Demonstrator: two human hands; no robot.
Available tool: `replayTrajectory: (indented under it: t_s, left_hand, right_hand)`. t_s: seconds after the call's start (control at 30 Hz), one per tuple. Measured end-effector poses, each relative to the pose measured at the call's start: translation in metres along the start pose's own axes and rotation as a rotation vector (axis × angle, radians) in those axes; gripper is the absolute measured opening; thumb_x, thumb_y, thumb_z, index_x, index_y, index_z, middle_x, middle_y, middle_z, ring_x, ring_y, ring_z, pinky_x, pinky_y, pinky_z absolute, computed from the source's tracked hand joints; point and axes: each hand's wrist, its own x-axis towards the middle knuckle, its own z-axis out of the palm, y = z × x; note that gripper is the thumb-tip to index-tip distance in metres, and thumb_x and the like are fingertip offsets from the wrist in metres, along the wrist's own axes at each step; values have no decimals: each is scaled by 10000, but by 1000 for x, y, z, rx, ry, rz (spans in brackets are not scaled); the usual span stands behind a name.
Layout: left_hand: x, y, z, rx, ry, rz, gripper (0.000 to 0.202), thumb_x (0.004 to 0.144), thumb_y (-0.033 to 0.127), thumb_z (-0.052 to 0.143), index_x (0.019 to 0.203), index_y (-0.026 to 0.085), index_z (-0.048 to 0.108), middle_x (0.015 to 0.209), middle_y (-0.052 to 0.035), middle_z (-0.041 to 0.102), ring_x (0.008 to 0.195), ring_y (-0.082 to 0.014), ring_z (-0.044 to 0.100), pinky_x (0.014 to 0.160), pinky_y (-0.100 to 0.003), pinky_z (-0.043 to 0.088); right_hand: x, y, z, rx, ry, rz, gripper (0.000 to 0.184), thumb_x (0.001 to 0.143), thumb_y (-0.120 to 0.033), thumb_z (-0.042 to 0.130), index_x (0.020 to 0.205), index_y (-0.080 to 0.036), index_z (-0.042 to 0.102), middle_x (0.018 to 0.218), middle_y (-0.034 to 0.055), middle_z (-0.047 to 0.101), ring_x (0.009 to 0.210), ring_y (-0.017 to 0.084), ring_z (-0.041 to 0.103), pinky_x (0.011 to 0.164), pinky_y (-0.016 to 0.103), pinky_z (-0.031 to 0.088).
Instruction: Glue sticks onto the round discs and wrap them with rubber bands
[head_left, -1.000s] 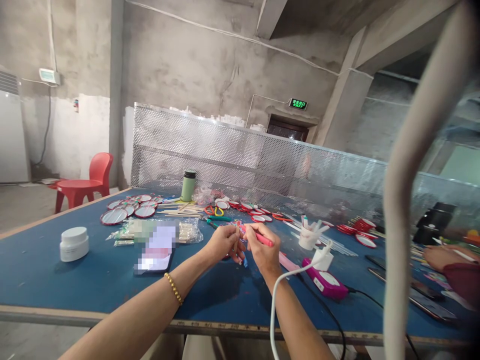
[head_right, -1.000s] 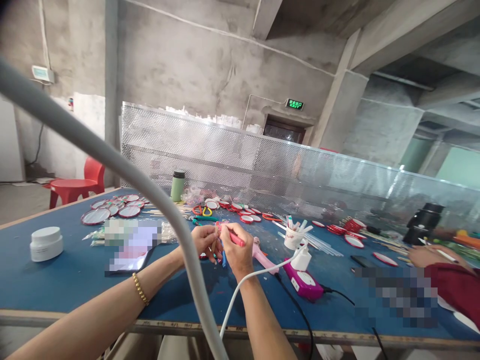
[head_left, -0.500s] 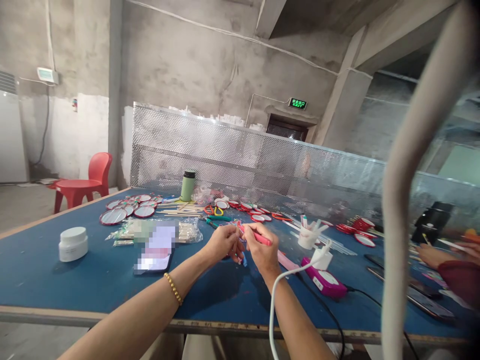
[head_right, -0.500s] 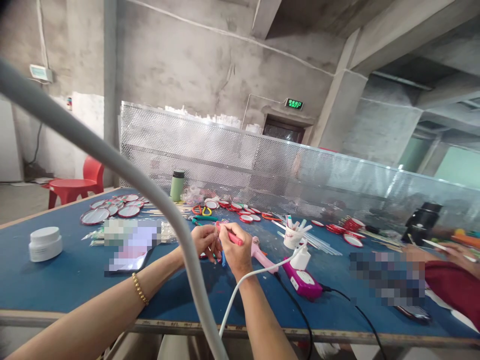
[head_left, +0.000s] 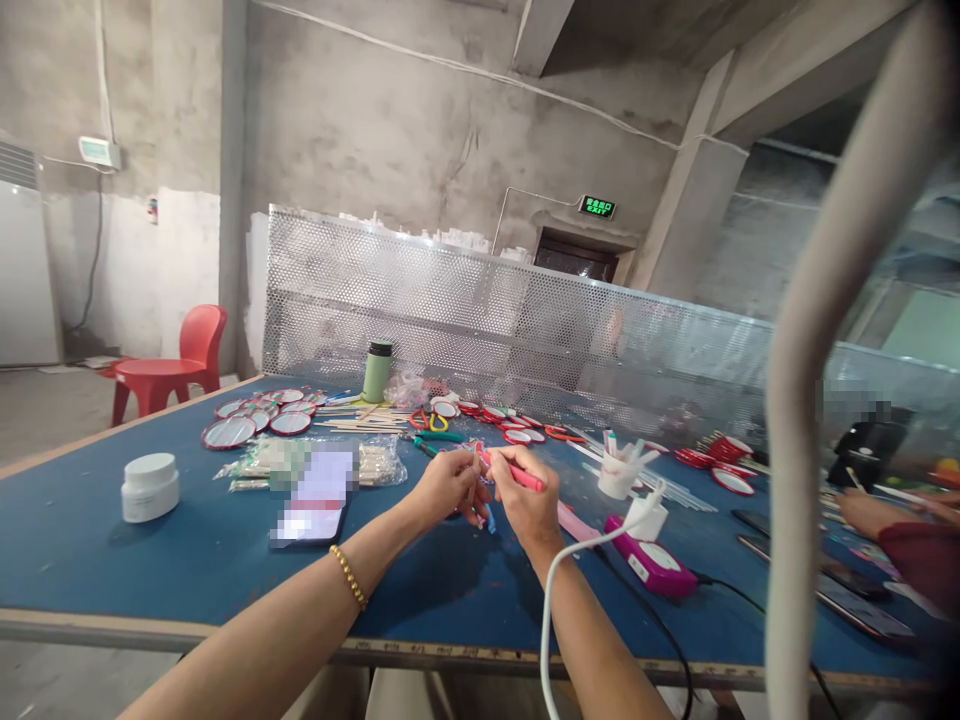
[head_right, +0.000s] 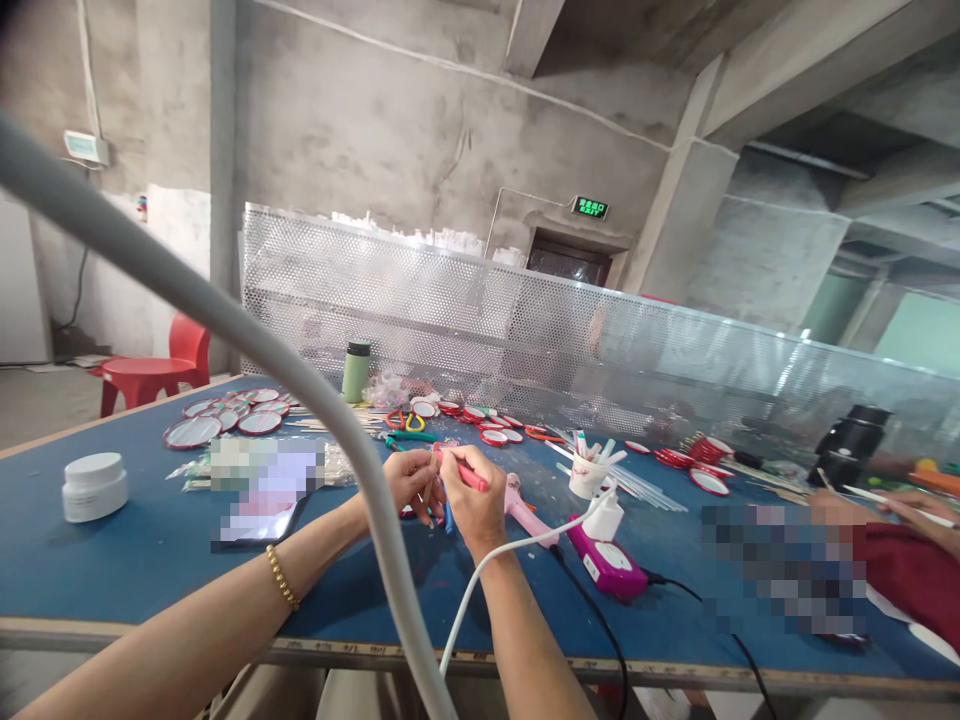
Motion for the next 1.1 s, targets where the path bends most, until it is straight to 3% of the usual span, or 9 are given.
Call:
replayTrajectory:
  t_s: [1.1]
  left_hand:
    - [0, 0, -1, 2, -1, -13, 228, 783, 380, 577, 778, 175, 478, 584, -3, 624, 454, -156, 636, 384, -245, 524]
  right_hand:
    - [0, -2, 0, -15, 19, 2, 220, 863, -293, 551, 676, -188, 602, 590, -1, 623, 455, 111, 535, 466, 216, 429]
